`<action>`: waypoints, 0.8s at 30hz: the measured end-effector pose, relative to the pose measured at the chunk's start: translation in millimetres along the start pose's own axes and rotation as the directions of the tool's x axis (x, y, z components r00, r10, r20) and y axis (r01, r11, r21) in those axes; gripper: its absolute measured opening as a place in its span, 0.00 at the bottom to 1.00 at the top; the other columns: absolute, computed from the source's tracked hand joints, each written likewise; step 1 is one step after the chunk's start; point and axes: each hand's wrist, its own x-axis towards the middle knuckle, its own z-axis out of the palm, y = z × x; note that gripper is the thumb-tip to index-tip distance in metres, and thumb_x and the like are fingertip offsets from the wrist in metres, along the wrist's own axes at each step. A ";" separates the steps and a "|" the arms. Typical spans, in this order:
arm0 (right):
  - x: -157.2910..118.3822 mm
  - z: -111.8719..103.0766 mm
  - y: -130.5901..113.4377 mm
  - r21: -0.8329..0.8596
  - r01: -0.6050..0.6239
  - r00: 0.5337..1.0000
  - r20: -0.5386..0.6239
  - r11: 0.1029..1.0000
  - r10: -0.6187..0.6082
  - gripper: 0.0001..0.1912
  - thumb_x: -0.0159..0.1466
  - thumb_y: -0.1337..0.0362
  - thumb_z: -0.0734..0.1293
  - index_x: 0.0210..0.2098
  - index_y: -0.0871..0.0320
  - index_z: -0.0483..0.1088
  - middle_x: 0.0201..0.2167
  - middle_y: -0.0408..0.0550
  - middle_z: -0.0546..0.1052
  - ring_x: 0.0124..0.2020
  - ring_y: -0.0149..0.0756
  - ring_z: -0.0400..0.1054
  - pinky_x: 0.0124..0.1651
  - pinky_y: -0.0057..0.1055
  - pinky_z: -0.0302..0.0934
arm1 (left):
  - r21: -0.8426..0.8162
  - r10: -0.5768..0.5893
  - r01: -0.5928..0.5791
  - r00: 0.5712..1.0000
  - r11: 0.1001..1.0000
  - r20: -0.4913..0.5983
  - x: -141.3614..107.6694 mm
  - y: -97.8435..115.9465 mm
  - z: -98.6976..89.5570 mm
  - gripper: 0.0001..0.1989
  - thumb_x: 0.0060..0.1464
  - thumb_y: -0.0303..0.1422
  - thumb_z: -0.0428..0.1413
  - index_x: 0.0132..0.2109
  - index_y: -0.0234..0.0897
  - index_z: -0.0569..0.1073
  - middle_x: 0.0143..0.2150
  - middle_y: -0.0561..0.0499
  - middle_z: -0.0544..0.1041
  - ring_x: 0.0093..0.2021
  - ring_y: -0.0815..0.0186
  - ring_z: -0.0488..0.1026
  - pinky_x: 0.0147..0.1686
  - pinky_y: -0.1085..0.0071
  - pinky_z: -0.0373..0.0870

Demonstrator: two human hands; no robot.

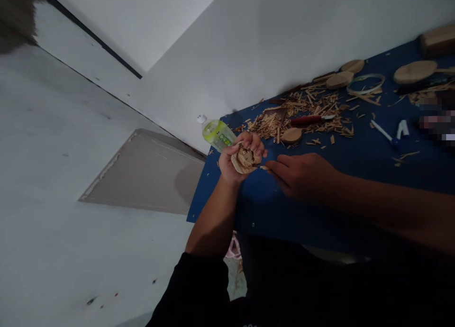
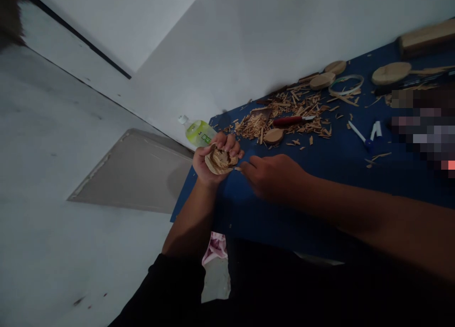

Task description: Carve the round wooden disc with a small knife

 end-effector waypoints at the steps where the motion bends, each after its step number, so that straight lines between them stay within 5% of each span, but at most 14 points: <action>1: -0.5 0.9 -0.3 0.000 0.006 1.000 -0.006 1.000 -0.006 0.20 0.79 0.64 0.59 0.60 0.58 0.80 0.39 0.52 0.81 0.32 0.39 0.69 0.33 0.40 0.42 | 0.007 -0.013 0.013 1.000 1.000 -0.014 -0.4 -0.8 0.9 0.20 0.52 0.46 0.64 0.31 0.42 0.61 0.32 0.51 0.63 0.31 0.62 0.67 0.37 0.58 0.77; 9: -0.3 1.3 -4.3 -0.019 -0.036 0.999 0.028 0.999 0.037 0.18 0.80 0.64 0.59 0.56 0.58 0.79 0.38 0.53 0.80 0.30 0.38 0.68 0.31 0.39 0.41 | -0.026 0.012 -0.012 1.000 1.000 -0.025 -4.2 -3.1 6.3 0.18 0.55 0.44 0.64 0.32 0.42 0.63 0.33 0.50 0.66 0.30 0.63 0.70 0.38 0.57 0.80; 15: 2.7 -4.9 -13.9 -0.004 -0.098 0.989 0.107 0.995 0.098 0.25 0.84 0.61 0.50 0.56 0.58 0.78 0.42 0.56 0.82 0.32 0.42 0.72 0.31 0.39 0.46 | -0.006 0.040 -0.041 0.998 0.999 -0.057 -3.6 -4.9 6.4 0.17 0.56 0.44 0.63 0.32 0.42 0.64 0.33 0.50 0.65 0.32 0.62 0.69 0.39 0.59 0.79; 24: 4.8 -15.8 -25.0 -0.013 -0.144 0.973 0.181 0.989 0.144 0.19 0.79 0.68 0.57 0.59 0.61 0.76 0.43 0.61 0.82 0.33 0.46 0.76 0.31 0.38 0.52 | 0.105 0.170 -0.157 0.977 0.982 -0.129 -3.9 -13.5 12.7 0.14 0.56 0.45 0.60 0.33 0.43 0.68 0.33 0.50 0.66 0.33 0.62 0.69 0.43 0.60 0.80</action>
